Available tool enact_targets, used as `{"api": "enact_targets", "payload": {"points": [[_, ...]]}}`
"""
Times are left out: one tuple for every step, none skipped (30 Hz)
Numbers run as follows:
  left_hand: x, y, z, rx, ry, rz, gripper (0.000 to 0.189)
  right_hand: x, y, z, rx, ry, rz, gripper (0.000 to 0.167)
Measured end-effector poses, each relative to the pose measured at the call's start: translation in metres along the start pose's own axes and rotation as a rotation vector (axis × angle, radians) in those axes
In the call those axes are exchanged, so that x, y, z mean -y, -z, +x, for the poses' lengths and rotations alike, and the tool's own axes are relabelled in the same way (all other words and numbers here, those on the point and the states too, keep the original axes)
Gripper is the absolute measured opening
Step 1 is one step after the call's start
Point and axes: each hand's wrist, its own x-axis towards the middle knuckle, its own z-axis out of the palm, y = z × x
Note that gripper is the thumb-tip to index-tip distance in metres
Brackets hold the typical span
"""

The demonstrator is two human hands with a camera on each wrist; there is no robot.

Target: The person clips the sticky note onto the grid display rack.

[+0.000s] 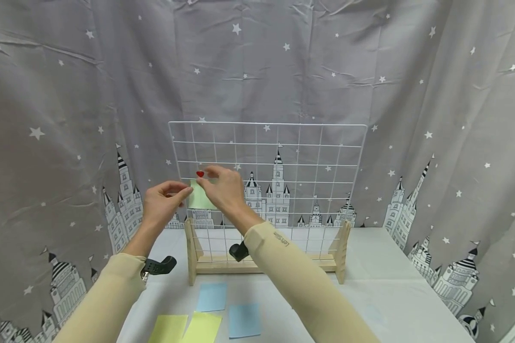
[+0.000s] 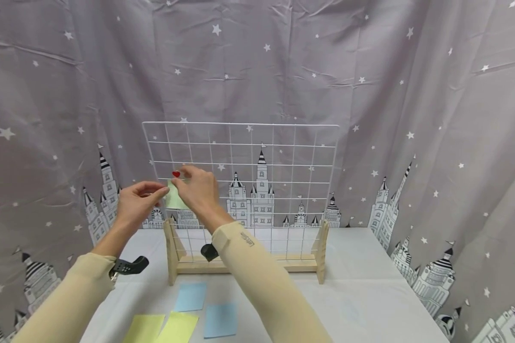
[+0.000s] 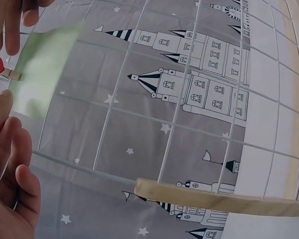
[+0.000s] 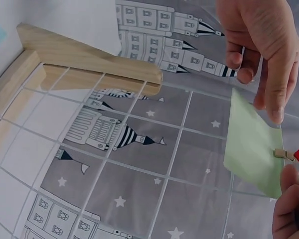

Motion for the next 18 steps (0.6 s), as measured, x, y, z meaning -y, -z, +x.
{"api": "enact_targets", "payload": {"points": [[0.001, 0.0, -0.001, 0.003, -0.001, 0.002, 0.038, -0.002, 0.0, -0.001, -0.001, 0.005, 0.02, 0.033], [0.002, 0.001, -0.001, 0.004, 0.0, 0.005, 0.038, -0.003, 0.001, -0.002, 0.001, 0.009, 0.04, 0.034], [0.003, 0.001, -0.002, 0.005, 0.0, 0.007, 0.039, -0.004, 0.001, -0.003, 0.002, 0.013, 0.053, 0.034], [0.004, 0.001, -0.002, 0.008, -0.001, 0.008, 0.039, -0.005, 0.002, -0.004, 0.001, 0.017, 0.07, 0.034], [0.004, 0.001, -0.003, 0.011, -0.001, 0.009, 0.04, -0.006, 0.002, -0.004, 0.003, 0.018, 0.086, 0.034], [0.005, 0.001, -0.003, 0.014, 0.0, 0.011, 0.04, -0.007, 0.003, -0.005, 0.002, 0.019, 0.1, 0.034], [0.006, 0.001, -0.004, 0.018, 0.001, 0.012, 0.041, -0.008, 0.003, -0.006, 0.0, 0.02, 0.113, 0.035], [0.007, 0.001, -0.004, 0.022, 0.002, 0.013, 0.041, -0.008, 0.004, -0.007, -0.001, 0.021, 0.123, 0.034], [0.007, 0.001, -0.005, 0.026, 0.003, 0.013, 0.041, -0.009, 0.005, -0.007, -0.004, 0.022, 0.132, 0.034], [0.007, 0.001, -0.005, 0.03, 0.004, 0.015, 0.042, -0.01, 0.005, -0.008, -0.006, 0.022, 0.141, 0.034], [0.008, 0.002, -0.006, 0.033, 0.005, 0.016, 0.042, -0.01, 0.006, -0.008, -0.009, 0.022, 0.146, 0.034], [0.009, 0.002, -0.007, 0.036, 0.005, 0.018, 0.043, -0.01, 0.006, -0.009, -0.011, 0.024, 0.15, 0.034], [0.009, 0.003, -0.008, 0.039, 0.006, 0.019, 0.043, -0.011, 0.007, -0.009, -0.013, 0.026, 0.157, 0.033], [0.009, 0.003, -0.008, 0.041, 0.006, 0.023, 0.043, -0.011, 0.007, -0.01, -0.016, 0.027, 0.163, 0.033], [0.01, 0.003, -0.009, 0.043, 0.006, 0.026, 0.044, -0.012, 0.007, -0.01, -0.019, 0.03, 0.17, 0.033], [0.01, 0.003, -0.01, 0.045, 0.007, 0.029, 0.044, -0.013, 0.008, -0.011, -0.02, 0.033, 0.175, 0.033], [0.011, 0.003, -0.01, 0.047, 0.01, 0.029, 0.045, -0.014, 0.008, -0.011, -0.02, 0.037, 0.181, 0.033], [0.011, 0.003, -0.011, 0.049, 0.013, 0.031, 0.045, -0.016, 0.009, -0.012, -0.018, 0.039, 0.19, 0.033]]}}
